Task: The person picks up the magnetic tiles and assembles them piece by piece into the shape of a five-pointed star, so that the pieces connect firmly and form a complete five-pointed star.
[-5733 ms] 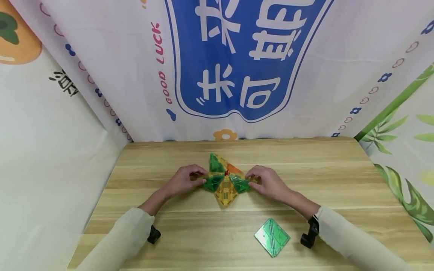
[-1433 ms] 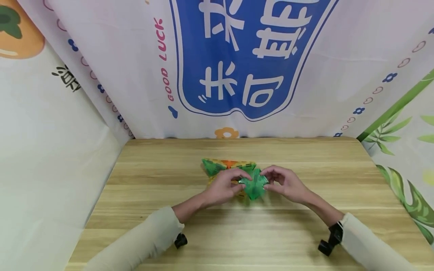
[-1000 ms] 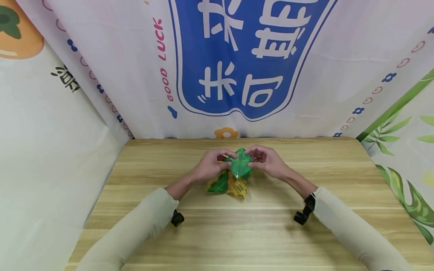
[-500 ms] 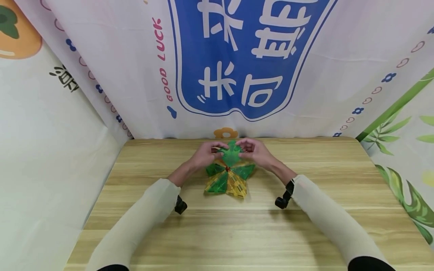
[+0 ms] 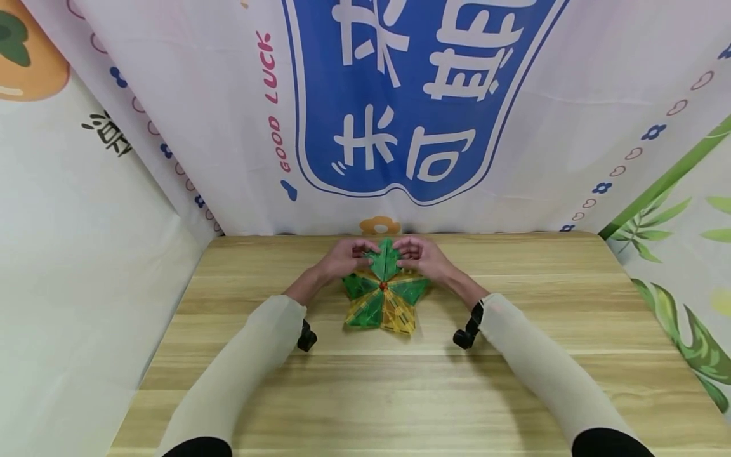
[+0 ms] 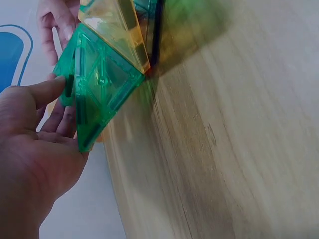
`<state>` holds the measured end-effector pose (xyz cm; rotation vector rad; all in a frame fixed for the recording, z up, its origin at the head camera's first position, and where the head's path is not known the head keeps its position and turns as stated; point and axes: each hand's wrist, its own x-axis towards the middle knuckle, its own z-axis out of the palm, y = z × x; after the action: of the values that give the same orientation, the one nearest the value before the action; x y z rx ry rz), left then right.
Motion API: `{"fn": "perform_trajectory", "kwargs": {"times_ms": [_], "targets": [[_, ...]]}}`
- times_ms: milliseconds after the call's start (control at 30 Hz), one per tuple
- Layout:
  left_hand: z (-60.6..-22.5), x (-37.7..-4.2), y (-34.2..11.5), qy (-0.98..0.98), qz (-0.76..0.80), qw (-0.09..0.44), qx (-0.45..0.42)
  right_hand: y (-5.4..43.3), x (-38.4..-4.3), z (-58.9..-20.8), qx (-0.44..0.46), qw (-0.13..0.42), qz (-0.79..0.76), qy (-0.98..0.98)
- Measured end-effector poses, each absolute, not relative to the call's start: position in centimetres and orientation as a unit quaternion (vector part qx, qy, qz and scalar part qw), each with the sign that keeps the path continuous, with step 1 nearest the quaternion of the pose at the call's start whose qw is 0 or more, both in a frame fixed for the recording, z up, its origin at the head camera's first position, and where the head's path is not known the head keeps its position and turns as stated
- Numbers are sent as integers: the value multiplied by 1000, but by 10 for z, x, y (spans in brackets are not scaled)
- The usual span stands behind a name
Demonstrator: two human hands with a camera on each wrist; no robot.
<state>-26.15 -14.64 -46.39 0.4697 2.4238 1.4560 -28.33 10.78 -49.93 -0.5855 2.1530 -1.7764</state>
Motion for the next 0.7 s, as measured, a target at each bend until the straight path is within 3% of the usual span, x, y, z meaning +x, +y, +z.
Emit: {"fn": "perform_trajectory", "kwargs": {"times_ms": [467, 700], "targets": [[-471, -266, -146, 848, 462, 190, 180, 104, -282, -507, -210, 158, -583, 769], [-473, -259, -152, 863, 458, 129, 171, 113, -280, -503, -217, 153, -587, 765]]}}
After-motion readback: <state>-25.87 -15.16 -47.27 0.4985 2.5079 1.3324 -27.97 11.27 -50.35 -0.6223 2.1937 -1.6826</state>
